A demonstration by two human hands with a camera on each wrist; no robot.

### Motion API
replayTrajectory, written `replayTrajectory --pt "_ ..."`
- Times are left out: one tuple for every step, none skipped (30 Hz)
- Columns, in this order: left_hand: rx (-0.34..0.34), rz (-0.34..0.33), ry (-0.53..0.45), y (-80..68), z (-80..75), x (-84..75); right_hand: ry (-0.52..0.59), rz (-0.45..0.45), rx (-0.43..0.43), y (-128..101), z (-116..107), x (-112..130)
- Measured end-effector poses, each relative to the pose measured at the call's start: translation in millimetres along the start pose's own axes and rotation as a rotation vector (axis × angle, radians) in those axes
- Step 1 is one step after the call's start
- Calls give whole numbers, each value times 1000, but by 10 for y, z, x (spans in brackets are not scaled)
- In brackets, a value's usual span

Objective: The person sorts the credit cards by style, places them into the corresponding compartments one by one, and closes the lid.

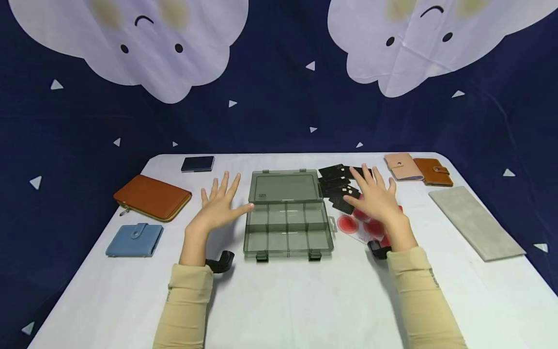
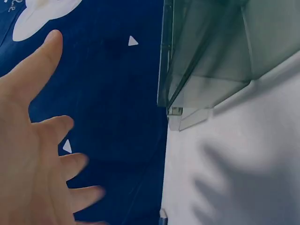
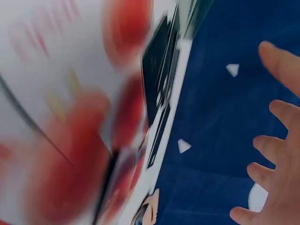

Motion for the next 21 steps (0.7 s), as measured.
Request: replayTrajectory --pt "17 15 -59 11 2 6 7 3 25 72 -23 -42" --pt "41 25 -119 23 9 16 16 8 52 151 -48 -83" --pt "71 28 -181 36 19 31 25 11 80 232 -71 -124" --pt "107 20 -253 51 35 54 38 12 107 317 -85 -169" --pt "148 11 -320 71 62 84 50 10 134 400 -92 -212" --pt "194 1 -389 90 94 119 66 6 159 477 -95 -251" --pt "236 -8 -453 107 126 148 84 4 182 550 -90 -290" --pt "279 -18 -516 120 162 178 96 4 203 616 -80 -325" --pt "319 -29 -584 131 198 206 106 5 221 674 -65 -359" --pt "355 -32 -650 140 234 229 113 4 233 726 -44 -388" --pt "386 -27 -706 146 267 252 114 7 244 770 -23 -409" --pt "411 -21 -756 146 295 268 115 11 252 806 2 -423" --pt "429 -11 -793 145 321 282 114 17 256 839 31 -438" --pt "448 7 -827 144 349 299 113 21 259 864 59 -443" --pt "458 12 -846 144 378 319 114 23 263 885 91 -446" --pt "468 21 -861 143 404 335 113 25 266 904 124 -446" --pt "474 26 -870 143 430 352 112 28 272 917 153 -443" --pt "479 31 -881 143 455 366 111 32 278 924 183 -440" --pt "481 34 -888 144 477 378 108 37 284 930 209 -441" --pt "482 33 -896 145 497 388 104 41 288 933 231 -442" --pt "479 26 -905 147 513 396 100 47 292 935 252 -444"
Point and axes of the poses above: each hand's wrist, its own y-axis towards the middle knuckle, its own z-axis out of the palm, x = y × z, the point moved 4 cm from there along y, towards the middle knuckle
